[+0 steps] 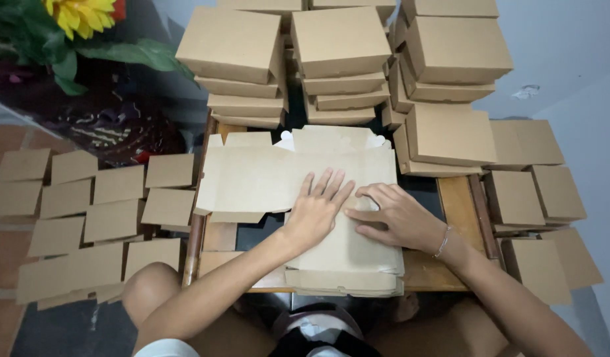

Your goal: Folding flat cardboard sheets into small boxes and stacking them on a table

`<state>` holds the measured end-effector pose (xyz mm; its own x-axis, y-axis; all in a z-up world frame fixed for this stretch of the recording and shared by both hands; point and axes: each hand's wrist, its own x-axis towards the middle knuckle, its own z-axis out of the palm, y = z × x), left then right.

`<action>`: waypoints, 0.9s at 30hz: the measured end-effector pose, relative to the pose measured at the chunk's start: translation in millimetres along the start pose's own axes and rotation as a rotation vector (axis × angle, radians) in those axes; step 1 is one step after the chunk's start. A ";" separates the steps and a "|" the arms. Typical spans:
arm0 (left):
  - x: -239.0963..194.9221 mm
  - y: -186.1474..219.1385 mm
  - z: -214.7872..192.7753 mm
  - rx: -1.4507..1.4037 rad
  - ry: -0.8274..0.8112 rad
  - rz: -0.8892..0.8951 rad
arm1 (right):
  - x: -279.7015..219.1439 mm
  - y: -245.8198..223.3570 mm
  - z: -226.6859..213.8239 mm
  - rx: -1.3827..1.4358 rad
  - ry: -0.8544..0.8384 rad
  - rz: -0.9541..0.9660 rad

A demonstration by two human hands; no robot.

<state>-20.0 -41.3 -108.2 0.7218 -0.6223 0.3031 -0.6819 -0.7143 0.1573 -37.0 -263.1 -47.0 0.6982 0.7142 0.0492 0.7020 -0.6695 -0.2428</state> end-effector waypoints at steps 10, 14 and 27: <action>-0.7 1.8 -15.6 -0.095 -0.024 -0.025 | 4.8 -0.4 9.2 -0.041 0.167 -0.106; -0.2 -1.7 -18.1 -0.182 -0.092 -0.049 | 10.7 -1.7 11.0 -0.036 0.150 -0.108; -4.0 -1.4 -22.5 -0.232 -0.100 -0.038 | 2.5 -4.2 15.0 -0.031 0.041 -0.022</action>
<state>-24.6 -30.7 -88.5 0.7475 -0.6334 0.2004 -0.6549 -0.6522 0.3817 -40.4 -255.4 -60.4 0.6875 0.7201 0.0939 0.7206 -0.6605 -0.2111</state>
